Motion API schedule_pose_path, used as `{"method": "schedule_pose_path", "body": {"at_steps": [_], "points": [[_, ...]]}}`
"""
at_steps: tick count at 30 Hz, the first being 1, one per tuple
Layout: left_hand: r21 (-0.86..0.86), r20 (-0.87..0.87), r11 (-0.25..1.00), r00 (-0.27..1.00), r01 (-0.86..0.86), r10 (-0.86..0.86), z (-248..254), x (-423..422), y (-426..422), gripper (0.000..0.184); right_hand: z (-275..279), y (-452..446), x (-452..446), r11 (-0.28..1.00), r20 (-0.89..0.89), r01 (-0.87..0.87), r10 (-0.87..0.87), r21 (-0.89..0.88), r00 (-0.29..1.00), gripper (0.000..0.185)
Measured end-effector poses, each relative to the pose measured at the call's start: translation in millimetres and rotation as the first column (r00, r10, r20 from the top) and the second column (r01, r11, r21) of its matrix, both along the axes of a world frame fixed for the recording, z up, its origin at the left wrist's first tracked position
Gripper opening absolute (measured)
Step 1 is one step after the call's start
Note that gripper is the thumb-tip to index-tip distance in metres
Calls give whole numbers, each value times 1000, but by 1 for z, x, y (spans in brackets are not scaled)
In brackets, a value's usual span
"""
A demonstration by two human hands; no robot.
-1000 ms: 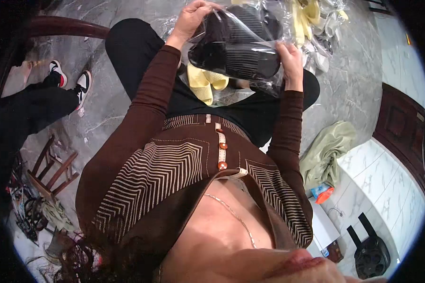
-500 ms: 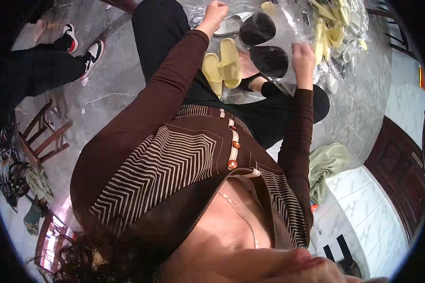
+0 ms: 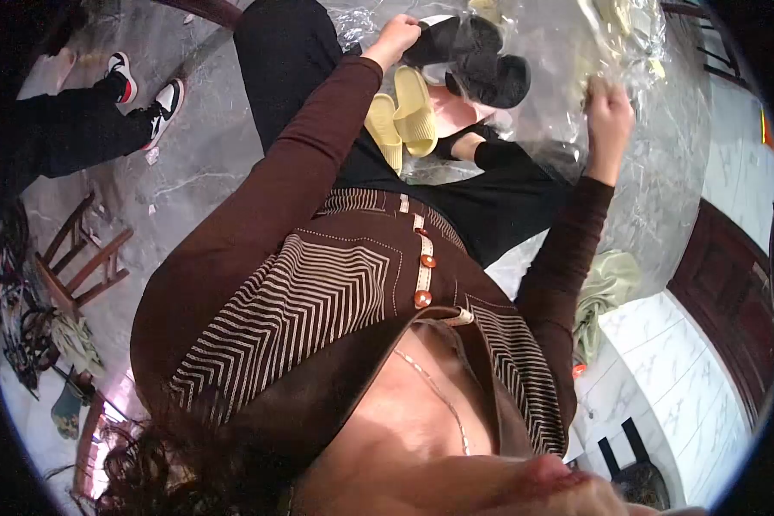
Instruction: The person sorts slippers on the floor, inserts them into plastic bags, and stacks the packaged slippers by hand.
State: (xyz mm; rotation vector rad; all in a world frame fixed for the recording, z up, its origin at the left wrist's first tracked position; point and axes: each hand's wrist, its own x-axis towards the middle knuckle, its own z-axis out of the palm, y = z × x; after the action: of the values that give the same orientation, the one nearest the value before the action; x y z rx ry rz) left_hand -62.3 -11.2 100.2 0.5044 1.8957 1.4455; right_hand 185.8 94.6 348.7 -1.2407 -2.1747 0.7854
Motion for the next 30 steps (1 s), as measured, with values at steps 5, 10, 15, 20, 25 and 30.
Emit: {"method": "schedule_pose_path", "body": {"at_steps": [5, 10, 15, 20, 25, 30], "points": [[-52, 78, 991, 990, 121, -117, -1, 12, 0, 28, 20, 12, 23, 998, 115, 0, -7, 62, 993, 17], [-83, 265, 948, 924, 308, -276, 17, 13, -6, 31, 63, 24, 84, 961, -210, 254, -228, 110, 951, 19], [-43, 324, 933, 888, 358, -326, 5, 14, -6, 33, 60, 40, 262, 854, -254, 512, -477, 89, 841, 21], [-183, 384, 889, 863, 419, -328, -14, 2, 0, 27, 45, -18, 493, 720, -69, 476, -516, 505, 854, 30], [-306, 428, 827, 844, 472, -323, -33, -11, -4, 25, 66, -190, 493, 158, -498, 974, -865, -160, 59, 26], [-356, 410, 773, 831, 525, -375, -19, -14, -13, 28, -18, -341, 593, 0, 249, 924, -963, 383, -103, 24]]}}
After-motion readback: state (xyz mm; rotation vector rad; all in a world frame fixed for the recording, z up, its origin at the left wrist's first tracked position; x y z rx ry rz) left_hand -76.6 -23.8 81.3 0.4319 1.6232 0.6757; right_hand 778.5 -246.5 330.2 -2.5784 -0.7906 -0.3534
